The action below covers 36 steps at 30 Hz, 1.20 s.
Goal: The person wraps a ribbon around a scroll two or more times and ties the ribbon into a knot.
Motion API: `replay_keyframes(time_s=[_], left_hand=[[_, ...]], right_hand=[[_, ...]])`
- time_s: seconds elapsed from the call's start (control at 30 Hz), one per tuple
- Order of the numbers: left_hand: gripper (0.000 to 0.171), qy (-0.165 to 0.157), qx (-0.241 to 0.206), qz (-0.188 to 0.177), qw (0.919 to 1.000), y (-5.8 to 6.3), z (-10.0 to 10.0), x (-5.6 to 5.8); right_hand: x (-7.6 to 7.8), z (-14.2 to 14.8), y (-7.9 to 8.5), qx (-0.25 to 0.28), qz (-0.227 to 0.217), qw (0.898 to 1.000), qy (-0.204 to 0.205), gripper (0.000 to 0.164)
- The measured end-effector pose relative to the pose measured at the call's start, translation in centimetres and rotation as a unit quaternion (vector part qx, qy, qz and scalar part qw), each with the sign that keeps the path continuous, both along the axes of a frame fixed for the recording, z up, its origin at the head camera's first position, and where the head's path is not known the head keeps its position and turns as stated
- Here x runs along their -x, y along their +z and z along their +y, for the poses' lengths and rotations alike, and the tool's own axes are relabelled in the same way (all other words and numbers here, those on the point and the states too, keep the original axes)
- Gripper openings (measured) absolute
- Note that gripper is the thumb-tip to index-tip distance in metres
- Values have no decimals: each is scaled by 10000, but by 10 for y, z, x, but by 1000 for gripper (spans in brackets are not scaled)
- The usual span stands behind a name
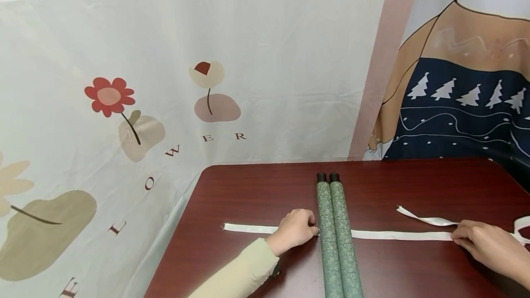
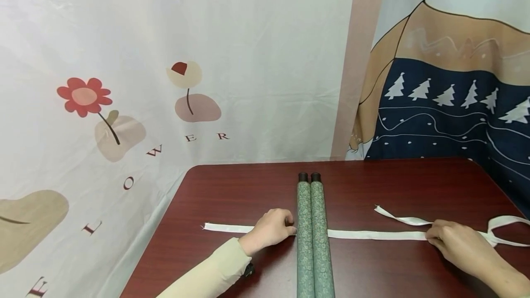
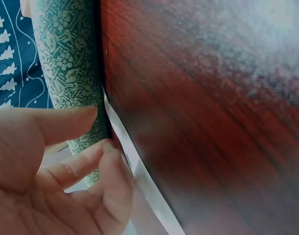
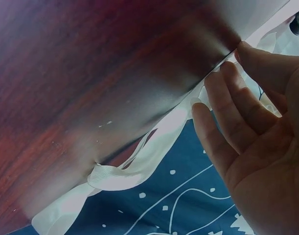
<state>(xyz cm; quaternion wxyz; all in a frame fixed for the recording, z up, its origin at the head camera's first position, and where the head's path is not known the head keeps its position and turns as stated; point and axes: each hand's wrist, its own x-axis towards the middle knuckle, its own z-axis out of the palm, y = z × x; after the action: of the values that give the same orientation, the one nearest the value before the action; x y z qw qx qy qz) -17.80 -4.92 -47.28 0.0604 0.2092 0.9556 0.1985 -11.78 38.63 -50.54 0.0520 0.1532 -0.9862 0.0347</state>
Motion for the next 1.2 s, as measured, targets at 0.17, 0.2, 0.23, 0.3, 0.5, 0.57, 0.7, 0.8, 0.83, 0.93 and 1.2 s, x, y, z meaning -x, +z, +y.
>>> replay_keyframes(time_s=[0.17, 0.2, 0.23, 0.3, 0.5, 0.57, 0.7, 0.8, 0.83, 0.93, 1.2], left_hand=[[23, -92, -25, -93, 9999, -2, -1, 1], [24, -87, -48, -121, 9999, -2, -1, 2], [25, -73, -68, -156, 9998, -3, -1, 2], [28, -41, -117, -207, 9997, -4, -2, 3], [32, -133, -310, -257, 9991, -6, -4, 4], [33, -194, -380, -256, 9988, -7, -5, 5], [31, -251, -501, -194, 9982, -10, -11, 4], [29, -226, -601, -105, 9979, -11, -19, 2], [29, -203, -632, -70, 9978, -11, -22, 2], [31, -95, -714, -80, 9974, -10, -31, 0], [25, 81, -989, -49, 9950, -6, -51, -2]], right_hand=[[-1, -1, 1, 85, -33, 10000, 7, 16], [-1, -1, 1, 116, -63, 9999, -8, 15], [-1, -2, 1, 152, -100, 9998, -38, 14], [-1, -2, 1, 218, -182, 9995, -109, 12], [-2, -2, 1, 278, -182, 9992, -242, 13], [-3, -2, 0, 295, -85, 9992, -267, 15], [-4, -1, 0, 333, -11, 9990, -294, 17], [-4, 0, -1, 332, -49, 9989, -320, 17], [-4, 0, -1, 329, -77, 9989, -332, 17], [-3, 2, -1, 267, -147, 9989, -365, 18], [2, 4, 0, 198, -260, 9990, -314, 24]])
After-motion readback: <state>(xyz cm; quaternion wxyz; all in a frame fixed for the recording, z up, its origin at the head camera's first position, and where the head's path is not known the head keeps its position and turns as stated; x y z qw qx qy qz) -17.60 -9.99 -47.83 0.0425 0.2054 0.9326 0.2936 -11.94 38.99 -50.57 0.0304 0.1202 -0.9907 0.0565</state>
